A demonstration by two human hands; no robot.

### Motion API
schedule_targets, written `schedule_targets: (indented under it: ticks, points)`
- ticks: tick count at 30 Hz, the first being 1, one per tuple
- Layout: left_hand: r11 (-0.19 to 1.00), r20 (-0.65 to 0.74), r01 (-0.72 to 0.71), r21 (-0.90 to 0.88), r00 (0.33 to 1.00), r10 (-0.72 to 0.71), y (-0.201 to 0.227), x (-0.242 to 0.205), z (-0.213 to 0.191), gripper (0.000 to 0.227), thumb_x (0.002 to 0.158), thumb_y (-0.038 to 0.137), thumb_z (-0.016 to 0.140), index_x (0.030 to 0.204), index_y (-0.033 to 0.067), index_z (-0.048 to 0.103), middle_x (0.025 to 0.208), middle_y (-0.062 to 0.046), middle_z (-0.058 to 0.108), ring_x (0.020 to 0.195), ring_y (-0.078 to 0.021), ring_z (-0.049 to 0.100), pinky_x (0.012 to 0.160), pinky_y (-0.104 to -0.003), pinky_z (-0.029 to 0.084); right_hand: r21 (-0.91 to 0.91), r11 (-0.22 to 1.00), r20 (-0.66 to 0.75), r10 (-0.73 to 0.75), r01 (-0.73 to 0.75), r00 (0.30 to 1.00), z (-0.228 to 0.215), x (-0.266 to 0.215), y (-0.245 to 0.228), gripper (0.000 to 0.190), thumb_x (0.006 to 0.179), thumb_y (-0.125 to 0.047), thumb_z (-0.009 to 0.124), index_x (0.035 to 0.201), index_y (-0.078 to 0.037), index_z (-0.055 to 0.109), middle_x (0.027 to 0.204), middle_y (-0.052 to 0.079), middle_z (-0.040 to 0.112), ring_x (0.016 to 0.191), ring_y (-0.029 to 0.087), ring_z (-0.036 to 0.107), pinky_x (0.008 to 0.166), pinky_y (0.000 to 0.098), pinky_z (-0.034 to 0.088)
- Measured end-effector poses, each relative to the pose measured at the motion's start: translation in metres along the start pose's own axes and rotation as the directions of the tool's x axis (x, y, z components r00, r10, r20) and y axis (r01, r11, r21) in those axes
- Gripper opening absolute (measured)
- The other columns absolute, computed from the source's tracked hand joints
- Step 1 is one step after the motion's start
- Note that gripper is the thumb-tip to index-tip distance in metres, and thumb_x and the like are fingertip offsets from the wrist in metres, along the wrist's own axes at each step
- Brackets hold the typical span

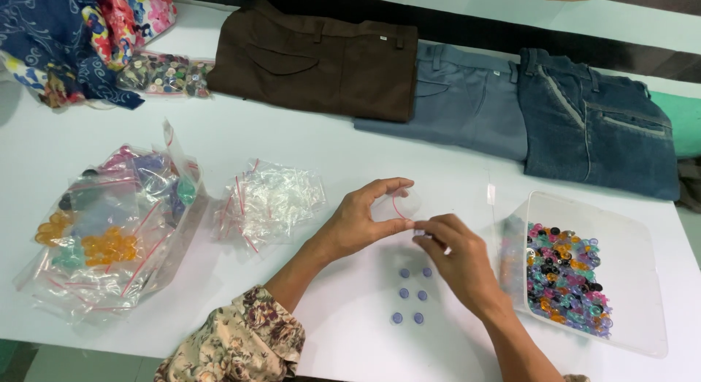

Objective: Sorting small light blue buttons from a container and placing them into a small plastic bag

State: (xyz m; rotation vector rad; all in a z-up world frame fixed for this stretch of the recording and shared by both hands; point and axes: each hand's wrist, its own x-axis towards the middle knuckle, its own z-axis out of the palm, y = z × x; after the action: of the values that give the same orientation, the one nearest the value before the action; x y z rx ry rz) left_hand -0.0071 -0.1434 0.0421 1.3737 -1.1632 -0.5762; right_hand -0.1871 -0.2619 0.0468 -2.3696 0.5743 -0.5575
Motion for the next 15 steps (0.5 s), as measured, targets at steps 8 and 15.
schedule_targets:
  ticks: [8, 15]
  points:
    - [1.0, 0.124, -0.021, -0.008, 0.992, 0.022, 0.0, -0.003, 0.012, 0.062, 0.082, 0.02, 0.085, 0.136, 0.0031, 0.061, 0.12, -0.02, 0.071, 0.119, -0.0352, 0.067, 0.108, -0.048, 0.048, 0.084, 0.985, -0.301, -0.12, 0.152, 0.946, -0.015, 0.001, -0.003, 0.023, 0.09, -0.001, 0.077, 0.113, -0.005, 0.078, 0.089, 0.007, 0.066, 0.074, 0.015, 0.063, 0.069, 0.0289, 0.059]
    - [0.999, 0.141, -0.041, 0.0, 0.989, 0.04, -0.005, -0.004, 0.013, 0.062, 0.082, 0.021, 0.086, 0.136, 0.003, 0.061, 0.12, -0.019, 0.071, 0.119, -0.0348, 0.067, 0.107, -0.048, 0.049, 0.082, 0.977, -0.275, -0.168, 0.197, 0.947, -0.013, 0.0, -0.007, 0.026, 0.089, -0.002, 0.077, 0.115, -0.007, 0.079, 0.086, 0.007, 0.066, 0.071, 0.015, 0.063, 0.068, 0.0299, 0.058]
